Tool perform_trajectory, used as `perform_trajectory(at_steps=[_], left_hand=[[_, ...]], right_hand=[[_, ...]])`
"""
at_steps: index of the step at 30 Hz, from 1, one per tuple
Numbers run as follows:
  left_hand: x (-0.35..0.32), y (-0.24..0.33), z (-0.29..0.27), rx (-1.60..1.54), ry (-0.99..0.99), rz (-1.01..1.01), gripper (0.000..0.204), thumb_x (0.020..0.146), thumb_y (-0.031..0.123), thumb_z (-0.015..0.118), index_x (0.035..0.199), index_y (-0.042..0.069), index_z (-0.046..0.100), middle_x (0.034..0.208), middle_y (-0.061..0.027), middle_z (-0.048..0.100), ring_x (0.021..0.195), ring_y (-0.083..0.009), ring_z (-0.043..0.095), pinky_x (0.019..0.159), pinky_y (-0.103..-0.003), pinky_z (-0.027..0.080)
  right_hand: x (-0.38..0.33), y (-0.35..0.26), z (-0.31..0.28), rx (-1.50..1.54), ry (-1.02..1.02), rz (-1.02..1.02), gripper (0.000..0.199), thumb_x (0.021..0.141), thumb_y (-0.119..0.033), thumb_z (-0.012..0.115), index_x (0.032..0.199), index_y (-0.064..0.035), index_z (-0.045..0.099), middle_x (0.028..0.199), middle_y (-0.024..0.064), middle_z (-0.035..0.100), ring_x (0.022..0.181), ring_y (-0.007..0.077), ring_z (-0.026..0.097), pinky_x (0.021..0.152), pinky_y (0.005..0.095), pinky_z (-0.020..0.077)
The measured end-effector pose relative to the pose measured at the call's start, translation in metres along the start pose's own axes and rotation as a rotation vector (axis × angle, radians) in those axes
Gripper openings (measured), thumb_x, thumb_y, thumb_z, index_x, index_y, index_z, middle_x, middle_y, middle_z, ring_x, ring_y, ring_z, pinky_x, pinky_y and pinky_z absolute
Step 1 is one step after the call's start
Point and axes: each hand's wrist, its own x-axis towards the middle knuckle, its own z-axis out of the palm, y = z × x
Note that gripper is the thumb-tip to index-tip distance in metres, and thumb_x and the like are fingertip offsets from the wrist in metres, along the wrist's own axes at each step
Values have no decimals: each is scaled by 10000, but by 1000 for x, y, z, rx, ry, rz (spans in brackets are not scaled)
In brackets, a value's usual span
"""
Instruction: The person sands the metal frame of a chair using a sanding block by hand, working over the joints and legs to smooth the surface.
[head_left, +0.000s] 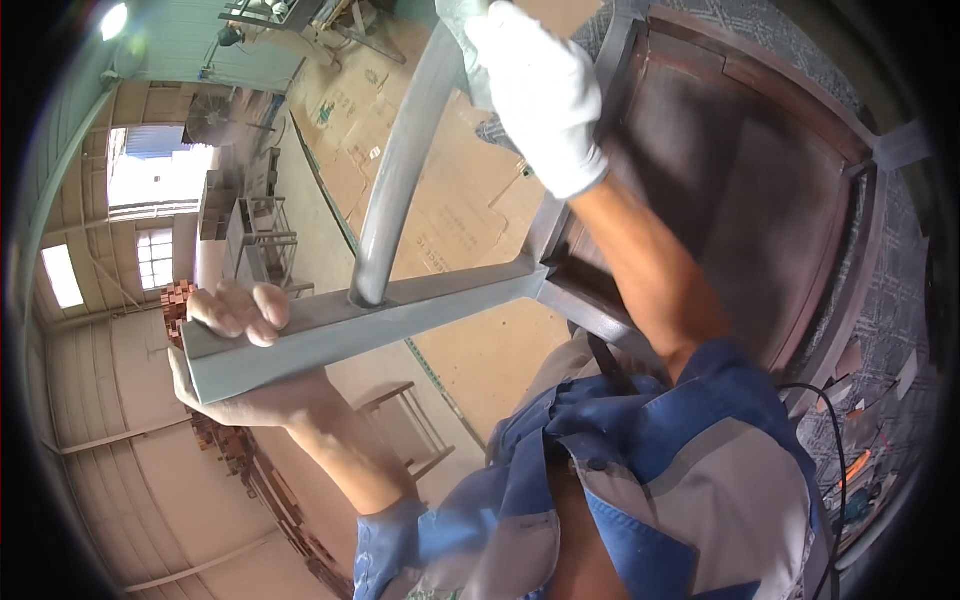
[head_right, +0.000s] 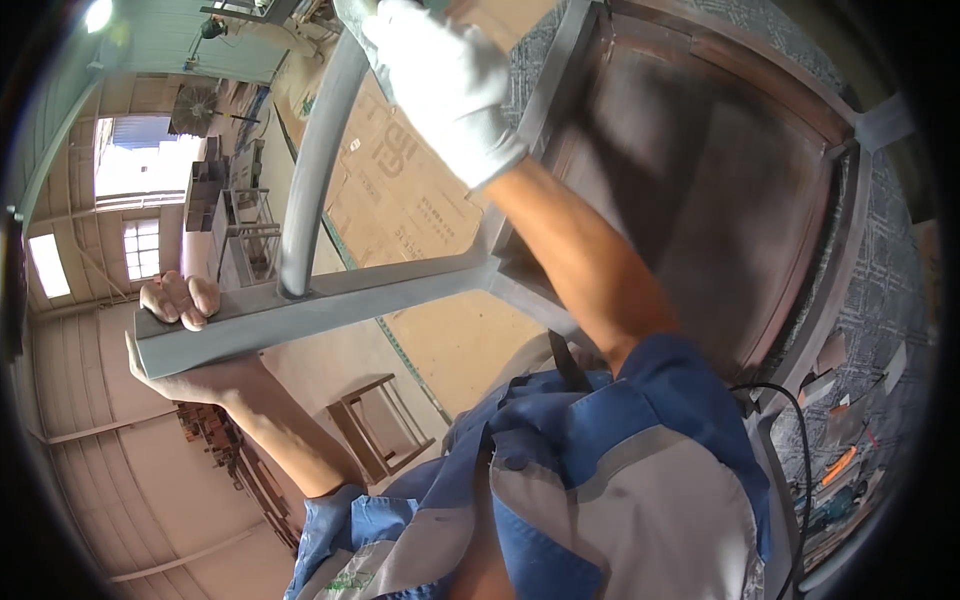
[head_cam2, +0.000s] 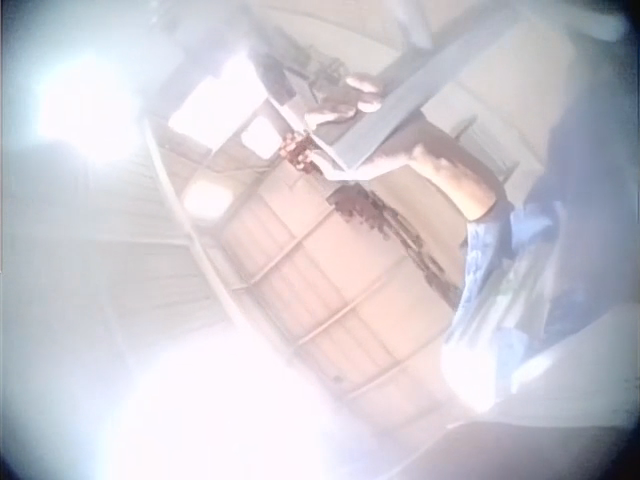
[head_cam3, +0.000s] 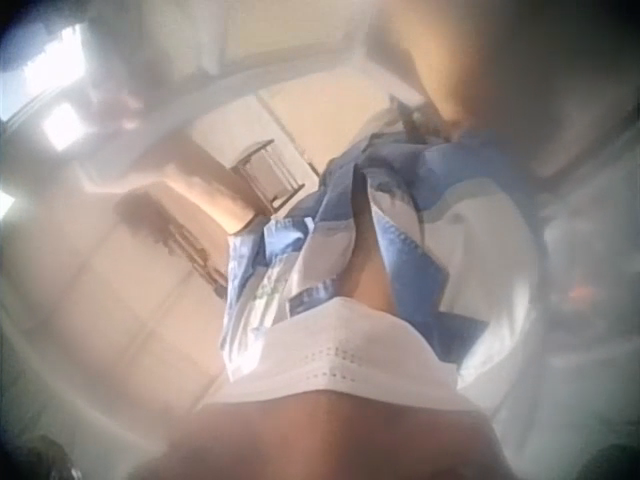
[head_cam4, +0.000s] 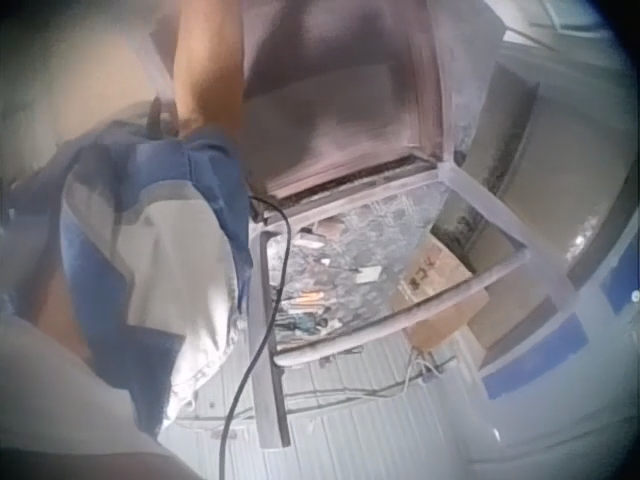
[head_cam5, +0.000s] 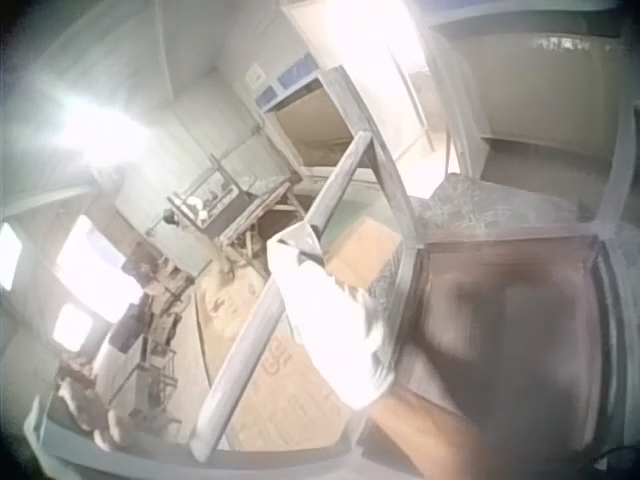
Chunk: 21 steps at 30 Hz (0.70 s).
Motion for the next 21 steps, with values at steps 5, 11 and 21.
perform_trajectory(at_steps=[5, 11, 21], left_hand=[[-3, -1, 8, -45, -67, -20, 350, 981, 390, 462, 796, 92, 462, 684, -27, 374, 537, -140, 346, 564, -289, 370], [0, -9, 8, -130, 37, -15, 498, 1017, 504, 391, 779, 71, 457, 650, -48, 416, 477, -149, 387, 506, -284, 387], [-31, 7, 28, -66, 390, -56, 456, 1024, 471, 400, 761, 99, 428, 578, -17, 377, 434, -116, 344, 426, -245, 365]], right_hand=[[-18, -59, 6, -405, -331, 59, 471, 1052, -354, 537, 1346, 15, 561, 1309, 149, 648, 1126, 225, 667, 1013, 380, 532], [90, 117, -17, -149, -236, 275, 324, 1038, -378, 524, 1126, -136, 720, 1006, 148, 732, 914, 281, 705, 851, 436, 556], [9, 12, -7, 842, -221, 283, 378, 1025, -213, 561, 1381, -95, 607, 1367, 73, 620, 1300, 218, 546, 1079, 374, 462]])
